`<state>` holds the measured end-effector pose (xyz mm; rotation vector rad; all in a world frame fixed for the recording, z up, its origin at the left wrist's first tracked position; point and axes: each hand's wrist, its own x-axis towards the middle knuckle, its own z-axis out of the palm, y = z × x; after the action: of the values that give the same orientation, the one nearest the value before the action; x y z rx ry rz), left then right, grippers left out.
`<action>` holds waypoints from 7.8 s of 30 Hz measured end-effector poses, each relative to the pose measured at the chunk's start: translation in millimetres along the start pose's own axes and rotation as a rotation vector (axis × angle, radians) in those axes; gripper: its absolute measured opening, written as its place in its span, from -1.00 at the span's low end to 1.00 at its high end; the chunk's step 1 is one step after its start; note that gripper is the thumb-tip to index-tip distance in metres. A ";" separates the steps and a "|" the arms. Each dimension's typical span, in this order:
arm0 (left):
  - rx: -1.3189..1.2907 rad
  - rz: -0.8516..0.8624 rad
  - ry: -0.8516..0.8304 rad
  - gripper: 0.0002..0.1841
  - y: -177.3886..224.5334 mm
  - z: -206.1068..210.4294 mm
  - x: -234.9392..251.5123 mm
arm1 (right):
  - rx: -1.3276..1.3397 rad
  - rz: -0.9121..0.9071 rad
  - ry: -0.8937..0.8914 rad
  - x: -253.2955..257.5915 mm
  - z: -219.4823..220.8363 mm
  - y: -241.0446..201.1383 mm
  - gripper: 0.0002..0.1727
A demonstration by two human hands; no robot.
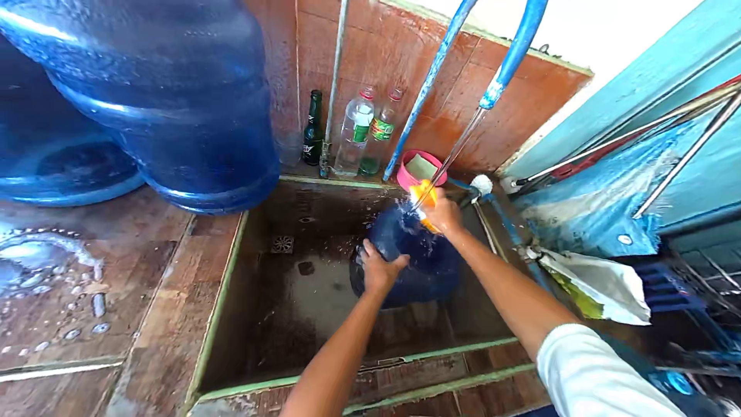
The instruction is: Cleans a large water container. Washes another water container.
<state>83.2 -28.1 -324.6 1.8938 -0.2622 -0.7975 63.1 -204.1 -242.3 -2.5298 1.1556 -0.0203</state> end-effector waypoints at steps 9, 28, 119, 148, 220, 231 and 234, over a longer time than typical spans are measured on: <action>-0.008 -0.017 0.008 0.20 6.8 10.1 0.4 | -0.017 -0.064 0.000 13.3 -1.2 12.9 -0.24; -0.023 -0.015 0.119 0.28 16.5 47.3 -11.0 | 0.017 -0.174 -0.006 11.8 6.7 18.6 -0.20; 1.083 0.329 -0.073 -0.39 97.3 17.3 97.7 | 0.992 0.095 -0.086 -60.4 46.7 127.6 -0.23; 0.722 0.602 0.172 0.02 10.4 6.4 42.5 | 0.955 0.122 -0.118 -58.9 75.1 85.0 -0.19; 0.899 0.522 0.488 -0.36 19.3 52.7 11.5 | 0.303 -0.279 0.049 -240.9 111.9 238.9 -0.63; 0.377 0.324 0.325 -0.31 55.3 15.1 30.5 | 0.302 -0.269 0.058 -241.5 112.7 236.9 -0.65; 0.474 0.558 0.264 -0.38 48.9 36.6 29.8 | 0.285 -0.281 0.098 -241.7 115.5 238.7 -0.65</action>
<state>90.7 -92.3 -303.6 2.1782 -0.8255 -0.1049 -253.4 -133.9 -396.1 -2.4311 0.7576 -0.3579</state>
